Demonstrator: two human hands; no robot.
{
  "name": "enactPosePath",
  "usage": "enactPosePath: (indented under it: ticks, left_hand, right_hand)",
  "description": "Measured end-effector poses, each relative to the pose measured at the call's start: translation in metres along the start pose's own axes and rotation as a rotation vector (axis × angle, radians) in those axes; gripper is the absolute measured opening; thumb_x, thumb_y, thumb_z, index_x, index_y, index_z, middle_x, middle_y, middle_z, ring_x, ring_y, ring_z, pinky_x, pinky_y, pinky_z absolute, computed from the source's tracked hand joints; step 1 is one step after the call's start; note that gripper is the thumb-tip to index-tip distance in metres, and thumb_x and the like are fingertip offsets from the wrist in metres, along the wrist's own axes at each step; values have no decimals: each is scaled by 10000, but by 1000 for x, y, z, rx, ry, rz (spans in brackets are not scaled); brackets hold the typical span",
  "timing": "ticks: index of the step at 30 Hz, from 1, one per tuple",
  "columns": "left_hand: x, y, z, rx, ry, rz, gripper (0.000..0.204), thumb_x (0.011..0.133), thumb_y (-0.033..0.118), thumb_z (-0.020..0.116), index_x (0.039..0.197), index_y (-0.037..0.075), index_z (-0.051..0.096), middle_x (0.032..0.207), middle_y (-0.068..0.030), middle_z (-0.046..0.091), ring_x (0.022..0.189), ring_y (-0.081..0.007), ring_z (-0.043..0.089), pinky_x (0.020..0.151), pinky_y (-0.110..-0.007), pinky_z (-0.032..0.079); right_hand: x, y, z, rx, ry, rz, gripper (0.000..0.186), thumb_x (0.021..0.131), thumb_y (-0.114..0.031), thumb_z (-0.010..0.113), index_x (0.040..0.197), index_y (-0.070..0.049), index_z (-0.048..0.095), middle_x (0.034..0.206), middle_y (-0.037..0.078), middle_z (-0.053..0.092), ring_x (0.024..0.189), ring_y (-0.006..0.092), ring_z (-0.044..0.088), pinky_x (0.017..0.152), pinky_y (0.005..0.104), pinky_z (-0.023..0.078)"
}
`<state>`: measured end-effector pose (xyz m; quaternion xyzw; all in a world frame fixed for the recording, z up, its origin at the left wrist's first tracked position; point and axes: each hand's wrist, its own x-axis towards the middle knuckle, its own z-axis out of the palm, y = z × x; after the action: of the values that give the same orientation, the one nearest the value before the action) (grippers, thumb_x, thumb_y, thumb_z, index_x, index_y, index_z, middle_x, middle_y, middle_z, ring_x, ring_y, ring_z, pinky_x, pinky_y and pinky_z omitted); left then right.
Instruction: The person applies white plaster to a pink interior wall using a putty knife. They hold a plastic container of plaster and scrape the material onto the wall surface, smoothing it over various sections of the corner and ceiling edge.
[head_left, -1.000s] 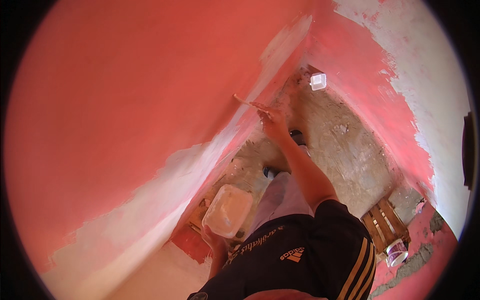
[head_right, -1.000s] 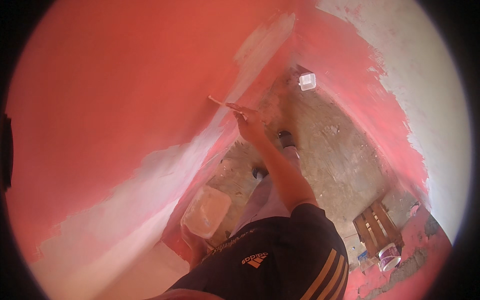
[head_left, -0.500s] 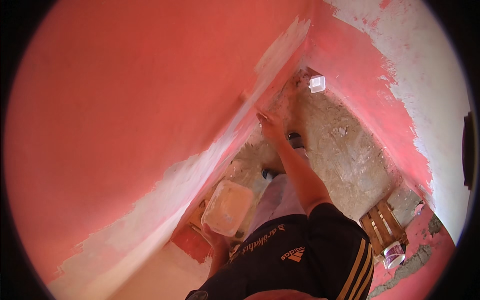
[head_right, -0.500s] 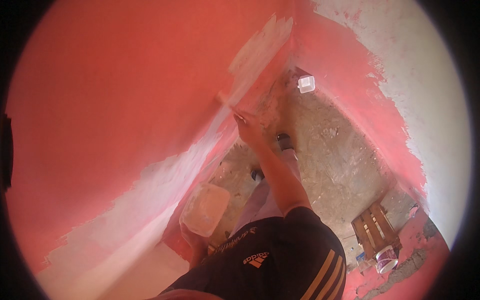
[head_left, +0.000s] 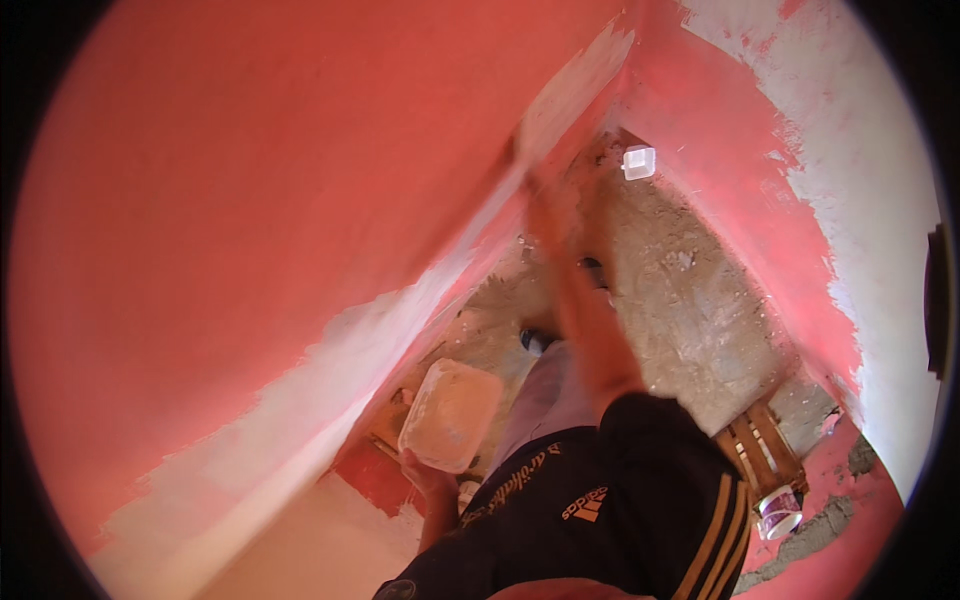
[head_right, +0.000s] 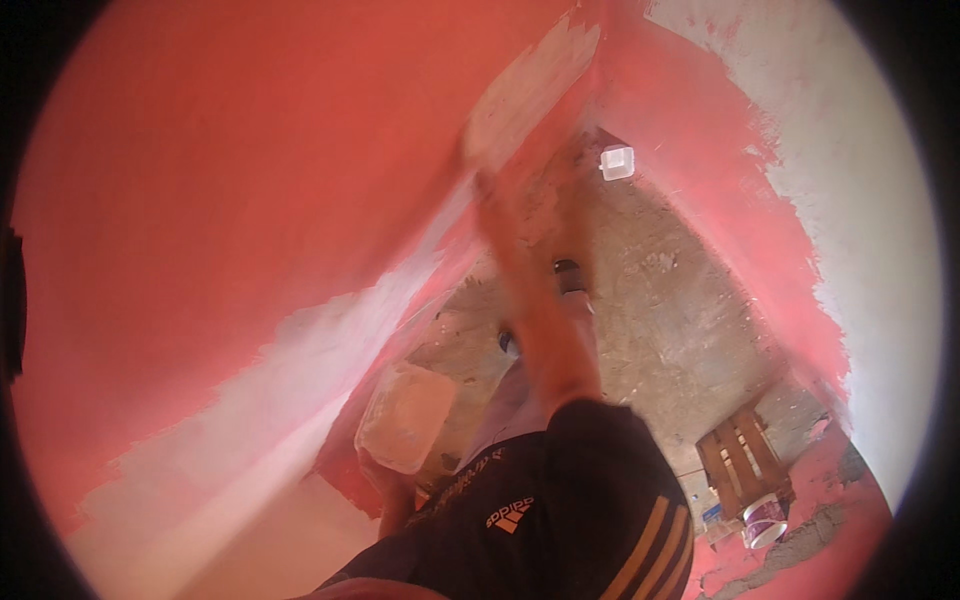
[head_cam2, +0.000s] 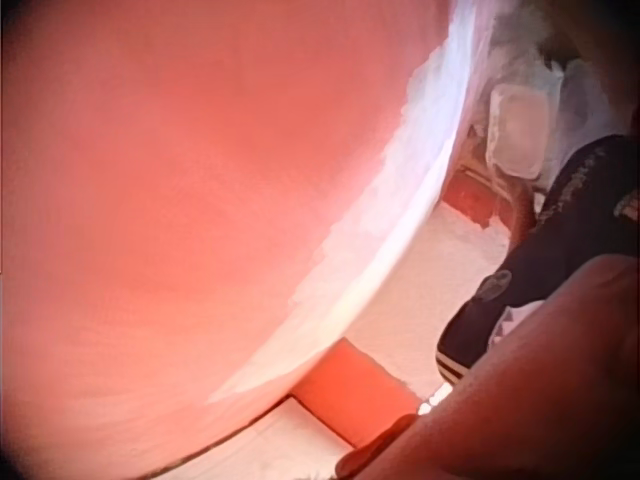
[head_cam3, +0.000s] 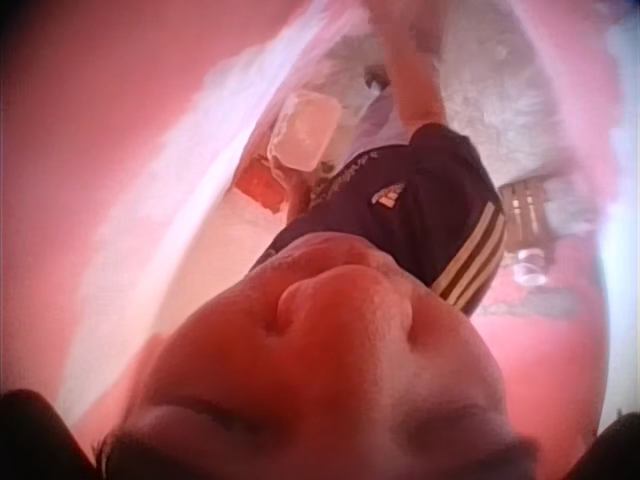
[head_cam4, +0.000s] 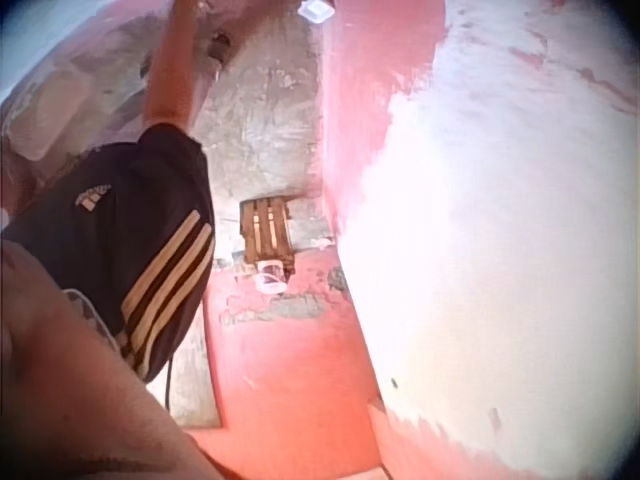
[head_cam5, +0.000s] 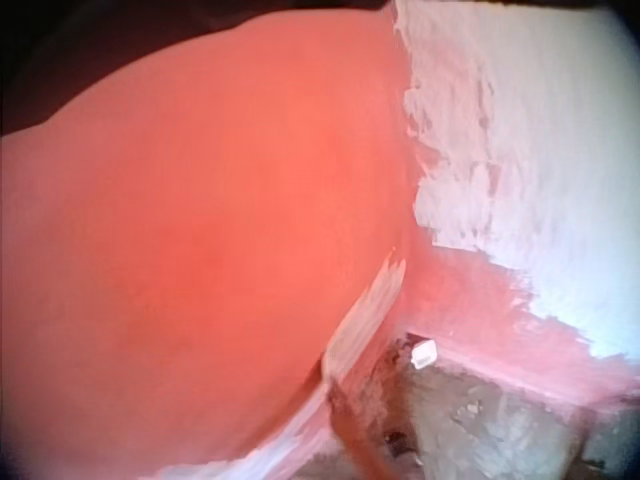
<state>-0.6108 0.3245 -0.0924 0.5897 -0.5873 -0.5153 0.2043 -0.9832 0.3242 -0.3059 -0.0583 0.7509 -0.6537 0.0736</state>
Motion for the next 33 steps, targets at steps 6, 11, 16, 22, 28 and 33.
enactPosePath:
  ticks: [6, 11, 16, 22, 28, 33]
  left_hand:
    - [1, -11, -28, -39, 22, -22, 550, 1030, 428, 339, 1309, -16, 504, 1245, -153, 579, 1149, -260, 593, 957, -410, 510]
    - [0, -26, -39, -18, -51, 18, 541, 1026, 413, 349, 1331, -10, 492, 1261, -152, 572, 1151, -264, 594, 948, -410, 518]
    - [6, -13, -47, -149, 24, -37, 582, 1011, 451, 346, 1354, 2, 485, 1276, -156, 570, 1152, -287, 596, 944, -420, 531]
    - [28, -41, -72, -285, -98, 8, 523, 1054, 388, 358, 1375, -12, 458, 1282, -142, 573, 1135, -249, 604, 901, -389, 559]
    - [25, -90, -85, -398, -71, -36, 614, 1015, 507, 305, 1396, 44, 431, 1337, -151, 525, 1226, -304, 546, 993, -461, 499]
    - [20, -80, -73, -89, 4, 48, 565, 1004, 469, 391, 1307, 4, 499, 1282, -165, 552, 1151, -299, 588, 928, -444, 536]
  right_hand:
    - [-61, 9, -31, -158, -49, 125, 297, 1005, -220, 534, 1215, -28, 619, 1108, 116, 637, 1012, 240, 606, 885, 355, 496]
    - [129, 12, -90, 114, 284, -166, 249, 1033, -232, 495, 1135, -57, 641, 922, 35, 612, 817, 168, 577, 742, 291, 485]
    - [-80, 1, 62, 2, 2, -129, 490, 960, 6, 479, 1448, -35, 469, 1195, 117, 649, 1073, 206, 610, 913, 325, 493]
    - [-128, 54, 20, -133, -60, -59, 270, 934, -76, 577, 1187, -24, 655, 1102, 218, 682, 952, 278, 652, 848, 415, 504]
    - [14, -3, -27, -114, 191, 105, 248, 1030, -252, 515, 1051, -27, 618, 896, 105, 636, 801, 231, 588, 733, 383, 489]
    - [-189, 19, 76, 86, -202, -15, 155, 1007, -140, 519, 930, -35, 604, 839, 58, 582, 815, 183, 553, 770, 330, 476]
